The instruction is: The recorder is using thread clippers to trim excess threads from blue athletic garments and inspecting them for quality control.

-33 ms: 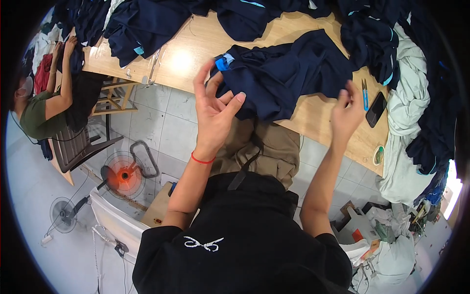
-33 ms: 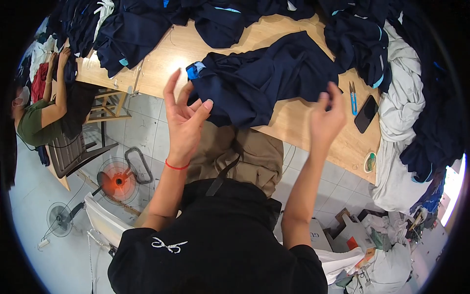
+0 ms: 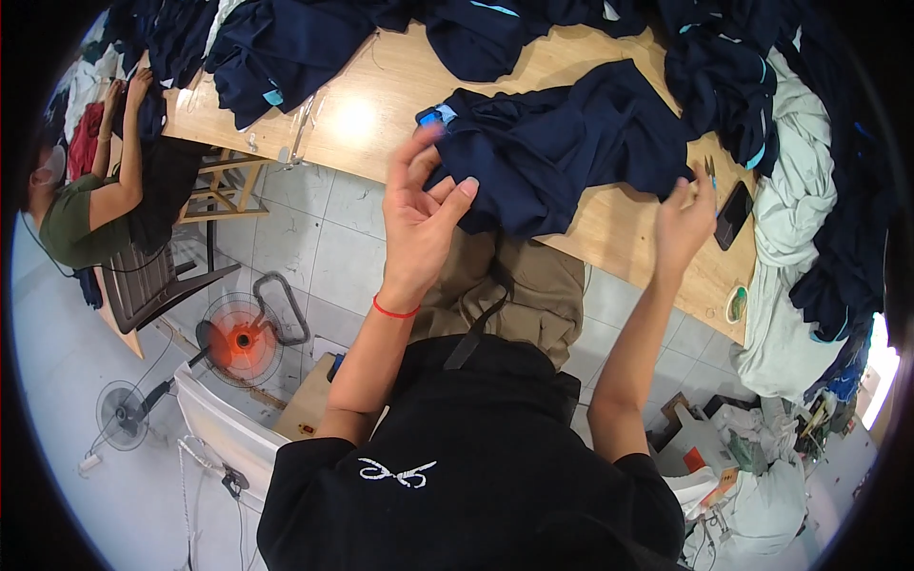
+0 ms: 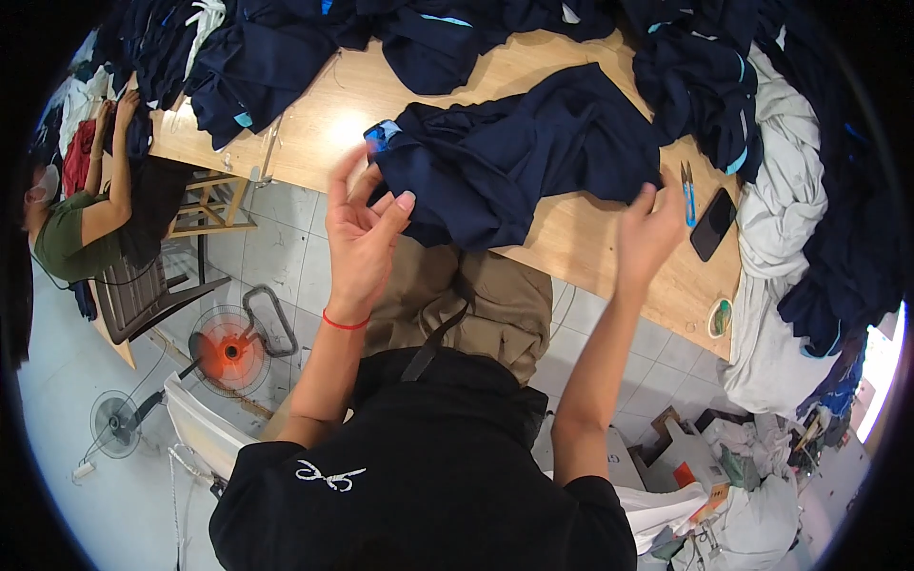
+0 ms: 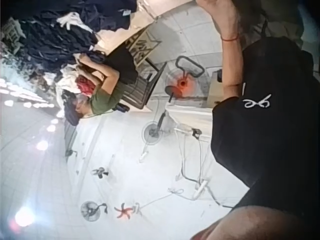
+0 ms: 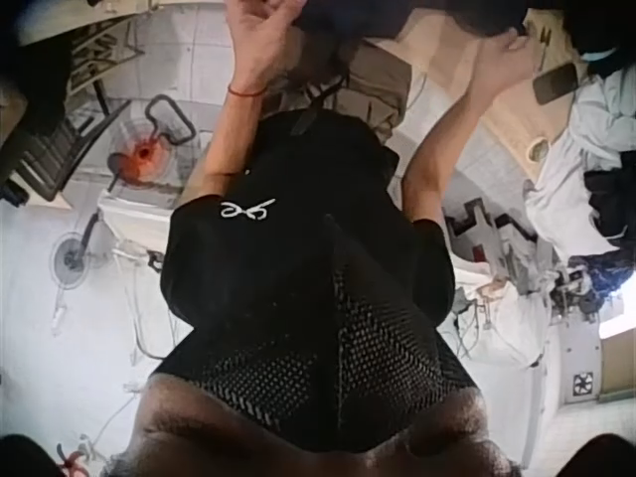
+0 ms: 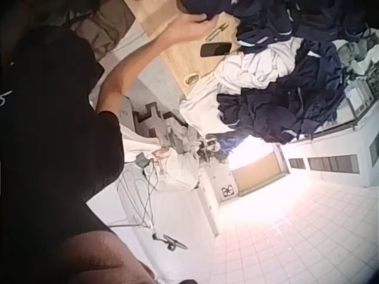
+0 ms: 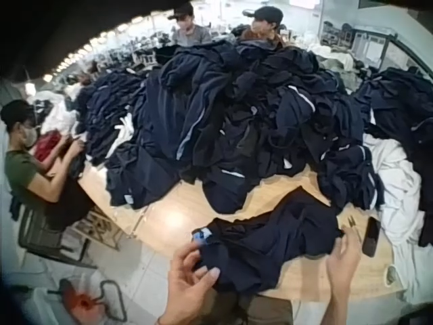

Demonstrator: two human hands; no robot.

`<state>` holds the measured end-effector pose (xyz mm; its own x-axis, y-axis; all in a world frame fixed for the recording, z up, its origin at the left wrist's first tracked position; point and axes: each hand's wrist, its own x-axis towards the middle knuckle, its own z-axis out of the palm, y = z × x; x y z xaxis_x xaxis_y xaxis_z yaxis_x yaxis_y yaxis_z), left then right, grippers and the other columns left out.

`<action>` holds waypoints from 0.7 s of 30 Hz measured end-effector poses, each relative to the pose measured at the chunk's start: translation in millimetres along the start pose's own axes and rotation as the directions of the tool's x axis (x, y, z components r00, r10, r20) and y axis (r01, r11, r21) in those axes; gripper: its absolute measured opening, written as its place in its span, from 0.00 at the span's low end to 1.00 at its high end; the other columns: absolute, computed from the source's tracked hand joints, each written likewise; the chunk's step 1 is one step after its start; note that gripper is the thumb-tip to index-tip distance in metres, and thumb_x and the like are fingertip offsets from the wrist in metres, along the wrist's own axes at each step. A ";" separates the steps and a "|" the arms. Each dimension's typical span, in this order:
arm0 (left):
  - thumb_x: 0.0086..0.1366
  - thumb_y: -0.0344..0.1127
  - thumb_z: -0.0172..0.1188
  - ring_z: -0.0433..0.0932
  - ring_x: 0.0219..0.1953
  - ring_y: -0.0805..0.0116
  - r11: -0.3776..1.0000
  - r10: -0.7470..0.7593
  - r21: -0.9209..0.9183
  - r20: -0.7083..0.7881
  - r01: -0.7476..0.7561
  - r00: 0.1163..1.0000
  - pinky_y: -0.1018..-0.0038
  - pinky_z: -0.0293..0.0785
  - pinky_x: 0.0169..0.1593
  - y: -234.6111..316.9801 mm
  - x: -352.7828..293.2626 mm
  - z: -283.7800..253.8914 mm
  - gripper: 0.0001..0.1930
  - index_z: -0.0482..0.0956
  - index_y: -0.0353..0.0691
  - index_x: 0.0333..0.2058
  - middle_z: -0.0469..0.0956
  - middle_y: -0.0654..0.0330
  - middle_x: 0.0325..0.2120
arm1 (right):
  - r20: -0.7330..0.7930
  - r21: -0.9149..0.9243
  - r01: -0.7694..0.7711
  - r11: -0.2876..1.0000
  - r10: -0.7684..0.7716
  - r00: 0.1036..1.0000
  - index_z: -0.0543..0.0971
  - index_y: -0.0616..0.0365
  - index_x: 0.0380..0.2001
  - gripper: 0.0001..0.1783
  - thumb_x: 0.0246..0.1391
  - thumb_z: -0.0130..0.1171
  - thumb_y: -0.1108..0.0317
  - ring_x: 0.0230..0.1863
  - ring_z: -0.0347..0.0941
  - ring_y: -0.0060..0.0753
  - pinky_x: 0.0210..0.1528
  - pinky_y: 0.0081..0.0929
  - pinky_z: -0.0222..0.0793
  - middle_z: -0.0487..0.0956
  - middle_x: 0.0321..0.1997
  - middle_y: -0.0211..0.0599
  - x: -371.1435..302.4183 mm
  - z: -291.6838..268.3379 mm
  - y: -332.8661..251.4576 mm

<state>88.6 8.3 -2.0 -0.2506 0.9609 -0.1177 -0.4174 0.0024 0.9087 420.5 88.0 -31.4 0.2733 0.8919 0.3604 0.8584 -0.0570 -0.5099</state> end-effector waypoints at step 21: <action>0.66 0.13 0.66 0.80 0.39 0.82 0.985 -0.162 -0.057 0.041 0.164 0.986 0.80 0.86 0.45 22.0 -0.4 1.6 0.30 0.76 0.30 0.67 0.82 0.57 0.56 | 0.119 -0.561 0.042 0.827 0.030 0.992 0.79 0.67 0.64 0.28 0.59 0.59 0.78 0.60 0.76 0.66 0.63 0.54 0.73 0.79 0.60 0.63 17.6 27.9 76.8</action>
<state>80.9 8.4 18.7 -0.1438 0.9584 -0.2466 -0.5015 0.1442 0.8530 479.1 111.8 -86.0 0.2454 0.9368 0.2495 0.9648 -0.2612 0.0318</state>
